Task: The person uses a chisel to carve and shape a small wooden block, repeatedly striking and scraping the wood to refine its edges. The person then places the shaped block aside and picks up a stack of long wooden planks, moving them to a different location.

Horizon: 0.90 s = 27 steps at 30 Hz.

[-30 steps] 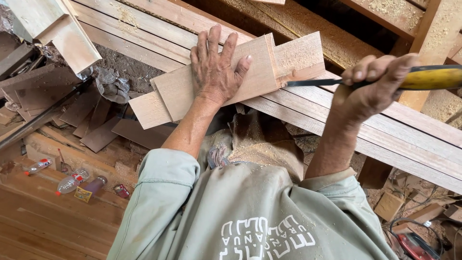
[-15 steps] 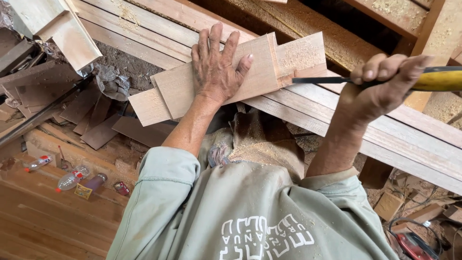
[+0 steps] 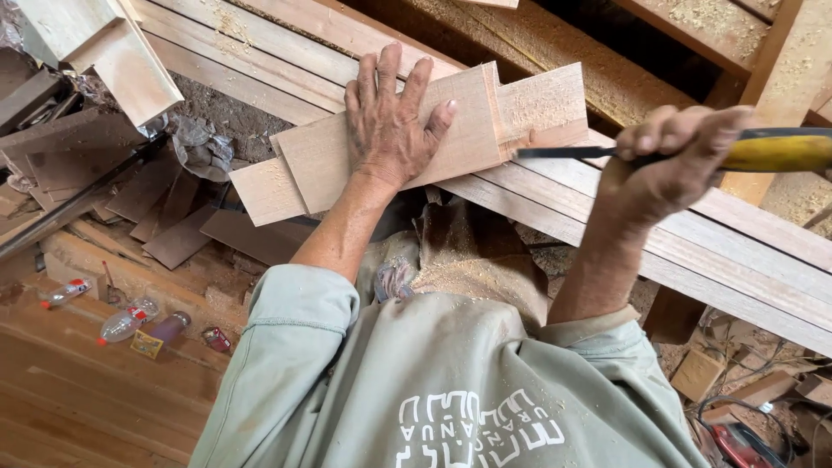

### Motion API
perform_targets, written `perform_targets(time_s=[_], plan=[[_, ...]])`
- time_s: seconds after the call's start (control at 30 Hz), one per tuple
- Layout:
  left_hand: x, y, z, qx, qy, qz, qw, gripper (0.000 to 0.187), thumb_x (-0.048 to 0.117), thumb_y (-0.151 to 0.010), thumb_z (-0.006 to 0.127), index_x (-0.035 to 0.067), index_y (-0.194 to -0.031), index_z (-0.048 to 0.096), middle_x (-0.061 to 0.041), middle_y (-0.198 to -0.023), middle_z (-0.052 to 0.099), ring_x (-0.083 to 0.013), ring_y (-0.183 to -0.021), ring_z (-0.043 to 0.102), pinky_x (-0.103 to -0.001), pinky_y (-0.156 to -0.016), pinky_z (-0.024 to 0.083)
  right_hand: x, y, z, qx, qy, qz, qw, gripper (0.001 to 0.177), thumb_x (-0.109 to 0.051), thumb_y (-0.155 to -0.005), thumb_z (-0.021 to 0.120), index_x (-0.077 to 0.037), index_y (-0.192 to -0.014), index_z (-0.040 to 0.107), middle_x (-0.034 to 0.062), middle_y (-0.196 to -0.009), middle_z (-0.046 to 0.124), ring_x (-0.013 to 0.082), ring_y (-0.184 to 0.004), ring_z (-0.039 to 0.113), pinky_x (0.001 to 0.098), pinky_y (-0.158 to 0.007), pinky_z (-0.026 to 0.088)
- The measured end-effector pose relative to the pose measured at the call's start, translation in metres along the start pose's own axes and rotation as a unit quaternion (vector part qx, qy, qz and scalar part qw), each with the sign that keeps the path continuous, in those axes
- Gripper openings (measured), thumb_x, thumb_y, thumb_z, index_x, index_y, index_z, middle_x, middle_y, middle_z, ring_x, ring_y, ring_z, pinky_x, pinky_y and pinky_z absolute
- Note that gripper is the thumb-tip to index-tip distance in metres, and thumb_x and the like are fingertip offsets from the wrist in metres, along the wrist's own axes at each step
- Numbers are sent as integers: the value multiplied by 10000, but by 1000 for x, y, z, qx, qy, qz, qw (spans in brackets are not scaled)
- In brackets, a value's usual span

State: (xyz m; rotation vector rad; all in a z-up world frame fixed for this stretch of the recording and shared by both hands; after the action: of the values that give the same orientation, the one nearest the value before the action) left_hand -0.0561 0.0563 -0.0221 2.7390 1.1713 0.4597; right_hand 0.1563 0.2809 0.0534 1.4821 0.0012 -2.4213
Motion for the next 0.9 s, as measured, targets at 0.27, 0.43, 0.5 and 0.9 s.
perform_targets(time_s=[0.27, 0.43, 0.5, 0.9], plan=[[-1, 4, 2, 13, 8, 4, 1000, 754, 766, -1008, 273, 303, -1563, 490, -114, -1660, 297, -454, -1511, 289, -655, -1180, 304, 0, -2, 4, -7, 8, -9, 1000, 405, -505, -880, 759, -177, -712, 590, -34, -597, 505, 106, -515, 555, 249, -457, 519], [0, 2, 3, -2, 7, 3, 1000, 810, 781, -987, 185, 299, -1572, 469, -133, -1661, 287, -460, -1514, 268, -650, -1186, 289, 12, 3, 8, 4, -4, -8, 1000, 386, -459, -907, 735, -172, -722, 557, -39, -592, 454, 114, -500, 506, 272, -404, 438], [-1, 1, 2, -5, 6, 0, 1000, 797, 776, -993, 207, 299, -1575, 468, -125, -1665, 275, -452, -1519, 263, -646, -1191, 284, 8, -4, -3, 12, 5, -9, 1000, 373, -480, -894, 752, -175, -766, 579, -40, -633, 446, 111, -537, 501, 278, -423, 431], [1, 3, -5, 18, 5, 10, 1000, 699, 729, -1011, 353, 289, -1532, 504, -125, -1632, 335, -443, -1484, 312, -638, -1159, 316, -52, 30, -14, -122, 332, -142, 925, 541, -646, -1058, 527, -118, -1178, 521, 97, -1108, 547, 143, -751, 477, 285, -663, 456]])
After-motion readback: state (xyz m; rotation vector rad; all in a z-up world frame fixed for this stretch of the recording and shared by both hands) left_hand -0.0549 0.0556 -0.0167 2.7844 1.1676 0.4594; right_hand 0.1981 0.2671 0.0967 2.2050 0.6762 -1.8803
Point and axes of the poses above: each hand's wrist, its own y-axis away from the middle knuckle, its own z-axis out of the palm, x = y × z, the point moved 8 cm from there along -y, towards the middle knuckle
